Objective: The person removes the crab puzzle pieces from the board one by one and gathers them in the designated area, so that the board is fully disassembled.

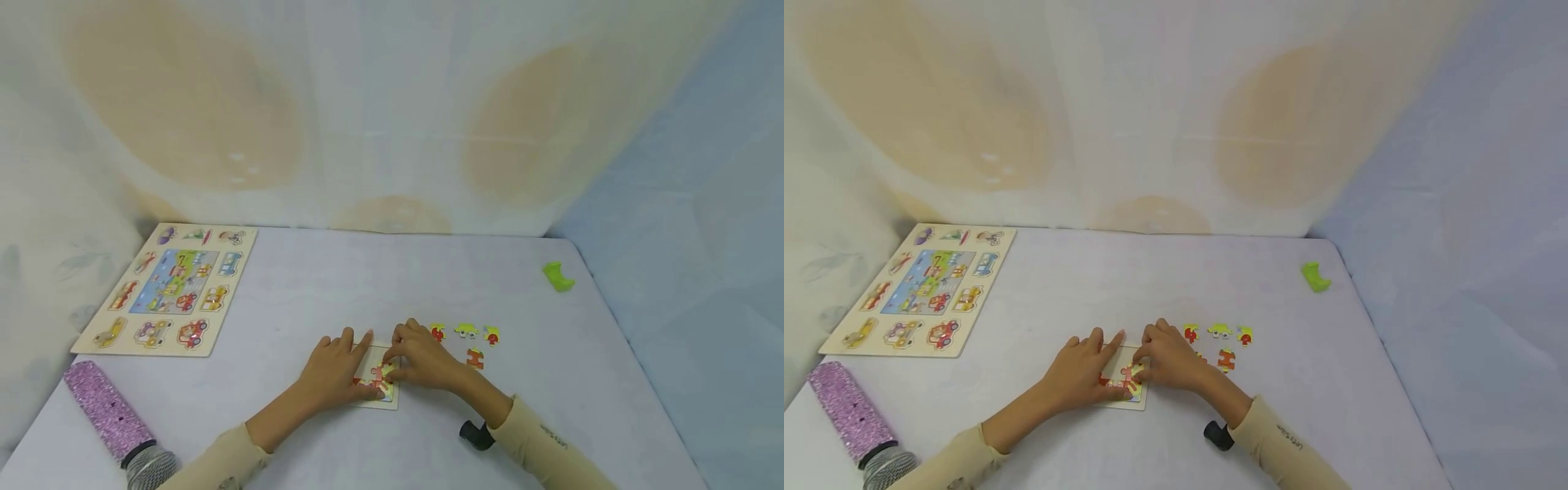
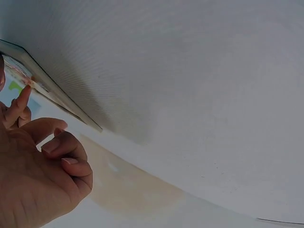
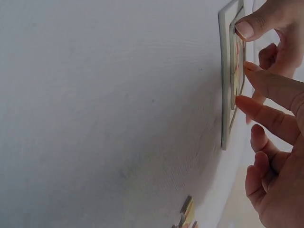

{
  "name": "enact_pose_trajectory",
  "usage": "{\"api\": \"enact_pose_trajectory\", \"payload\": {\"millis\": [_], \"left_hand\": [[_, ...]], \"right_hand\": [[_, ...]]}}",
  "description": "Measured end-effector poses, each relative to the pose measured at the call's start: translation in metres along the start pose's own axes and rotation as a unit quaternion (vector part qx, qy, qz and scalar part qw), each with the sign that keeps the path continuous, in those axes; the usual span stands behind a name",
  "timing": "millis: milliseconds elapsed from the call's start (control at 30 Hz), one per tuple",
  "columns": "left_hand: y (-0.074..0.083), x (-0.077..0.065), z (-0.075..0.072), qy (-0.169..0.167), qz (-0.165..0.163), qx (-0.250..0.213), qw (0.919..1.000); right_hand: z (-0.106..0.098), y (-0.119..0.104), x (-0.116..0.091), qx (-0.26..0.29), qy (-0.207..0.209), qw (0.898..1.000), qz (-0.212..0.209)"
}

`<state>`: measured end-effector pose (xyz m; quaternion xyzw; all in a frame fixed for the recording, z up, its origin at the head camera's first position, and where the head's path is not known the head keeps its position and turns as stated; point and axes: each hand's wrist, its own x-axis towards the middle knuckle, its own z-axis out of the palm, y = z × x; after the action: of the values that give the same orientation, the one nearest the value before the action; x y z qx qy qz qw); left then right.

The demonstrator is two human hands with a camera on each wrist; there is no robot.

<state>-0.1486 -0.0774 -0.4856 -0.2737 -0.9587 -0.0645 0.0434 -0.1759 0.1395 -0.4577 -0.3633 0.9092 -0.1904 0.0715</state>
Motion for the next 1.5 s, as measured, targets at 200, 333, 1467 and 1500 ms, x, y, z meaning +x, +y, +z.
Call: {"api": "enact_pose_trajectory", "payload": {"millis": [200, 333, 1467, 1500], "left_hand": [[-0.001, 0.0, 0.002, -0.004, -0.01, 0.002, 0.9999], [-0.002, 0.001, 0.004, -0.005, -0.007, 0.01, 0.9999], [0.003, 0.003, -0.002, -0.009, -0.021, 0.011, 0.9997], [0.002, 0.003, -0.002, -0.009, -0.023, 0.015, 0.9996]], "right_hand": [[0.006, 0.0, 0.007, 0.016, -0.005, 1.0, 0.013], [0.007, 0.001, 0.012, 0.051, -0.01, 0.998, 0.033], [-0.04, 0.033, -0.005, 0.217, -0.012, 0.971, 0.104], [-0.044, 0.039, -0.011, 0.213, -0.013, 0.971, 0.103]]}}
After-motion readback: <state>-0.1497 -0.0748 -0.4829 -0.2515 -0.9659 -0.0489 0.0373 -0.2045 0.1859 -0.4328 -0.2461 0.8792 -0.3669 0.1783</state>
